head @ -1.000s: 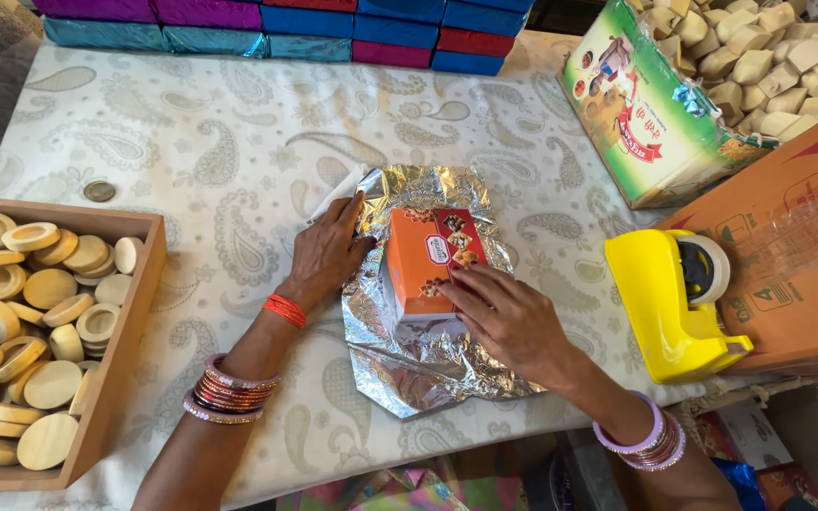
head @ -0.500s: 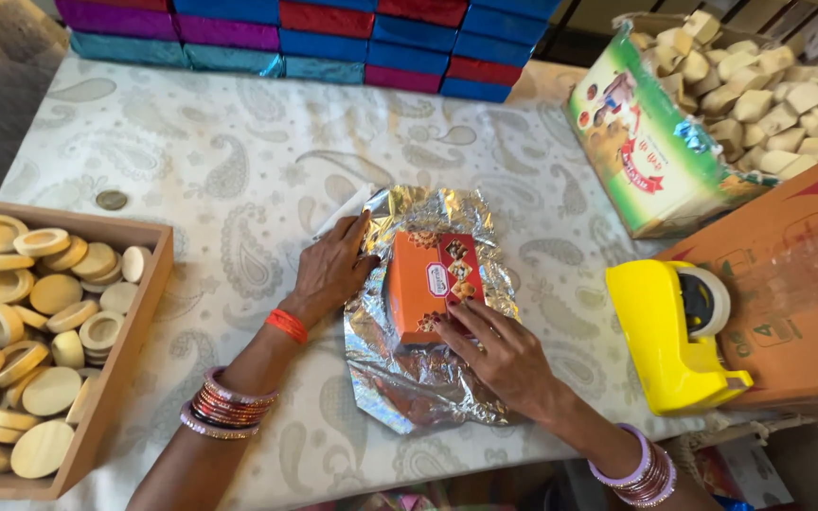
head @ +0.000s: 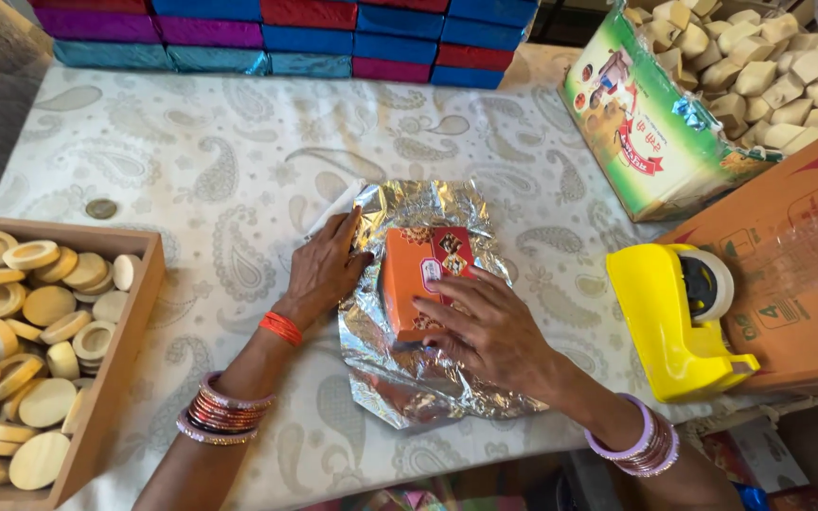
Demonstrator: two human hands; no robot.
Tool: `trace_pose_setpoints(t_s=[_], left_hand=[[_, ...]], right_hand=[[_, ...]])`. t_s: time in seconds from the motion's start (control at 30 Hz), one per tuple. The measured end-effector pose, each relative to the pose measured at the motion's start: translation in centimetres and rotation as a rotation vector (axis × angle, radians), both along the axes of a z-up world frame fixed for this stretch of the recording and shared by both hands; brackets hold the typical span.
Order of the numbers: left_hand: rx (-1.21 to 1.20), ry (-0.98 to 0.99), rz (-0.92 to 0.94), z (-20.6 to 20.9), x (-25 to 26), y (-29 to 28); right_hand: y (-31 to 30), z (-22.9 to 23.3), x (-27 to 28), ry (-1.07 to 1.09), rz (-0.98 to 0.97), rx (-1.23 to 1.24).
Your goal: Packing small wooden items and boxes into foil and blue plastic wrap at a table.
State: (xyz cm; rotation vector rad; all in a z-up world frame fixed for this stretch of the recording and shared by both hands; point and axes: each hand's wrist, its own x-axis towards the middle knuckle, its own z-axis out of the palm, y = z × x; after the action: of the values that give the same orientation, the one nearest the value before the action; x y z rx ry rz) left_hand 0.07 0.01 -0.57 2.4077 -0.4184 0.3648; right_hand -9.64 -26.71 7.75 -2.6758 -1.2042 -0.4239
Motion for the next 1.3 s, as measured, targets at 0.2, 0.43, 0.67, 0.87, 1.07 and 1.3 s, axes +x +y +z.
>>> trace_pose_setpoints(t_s=[0.2,0.43,0.67,0.87,1.07,1.3], left_hand=[[-0.008,0.04,0.004,0.0,0.0,0.1],[-0.04,0.05,-0.007,-0.1,0.2,0.1],[-0.081,0.062,0.018,0.2,0.4,0.1],[-0.103,0.133,0.006,0.4,0.2,0.4],[-0.212,0.256,-0.015,2.6,-0.8,0.0],[-0.252,-0.033,-0.124,1.7,-0.5,-0.5]], right_hand=[[3.0,-0.6,3.3,0.053,0.041,0.03],[2.9,-2.9,4.3,0.12,0.001,-0.114],[3.8,-1.8,4.0,0.109,-0.033,-0.133],[5.2,-2.4,2.8,0.007,-0.207,-0.131],[2.3,-0.6,1.5,0.231,-0.28,-0.213],[-5.5,-1.0,0.8,0.139,-0.41,-0.27]])
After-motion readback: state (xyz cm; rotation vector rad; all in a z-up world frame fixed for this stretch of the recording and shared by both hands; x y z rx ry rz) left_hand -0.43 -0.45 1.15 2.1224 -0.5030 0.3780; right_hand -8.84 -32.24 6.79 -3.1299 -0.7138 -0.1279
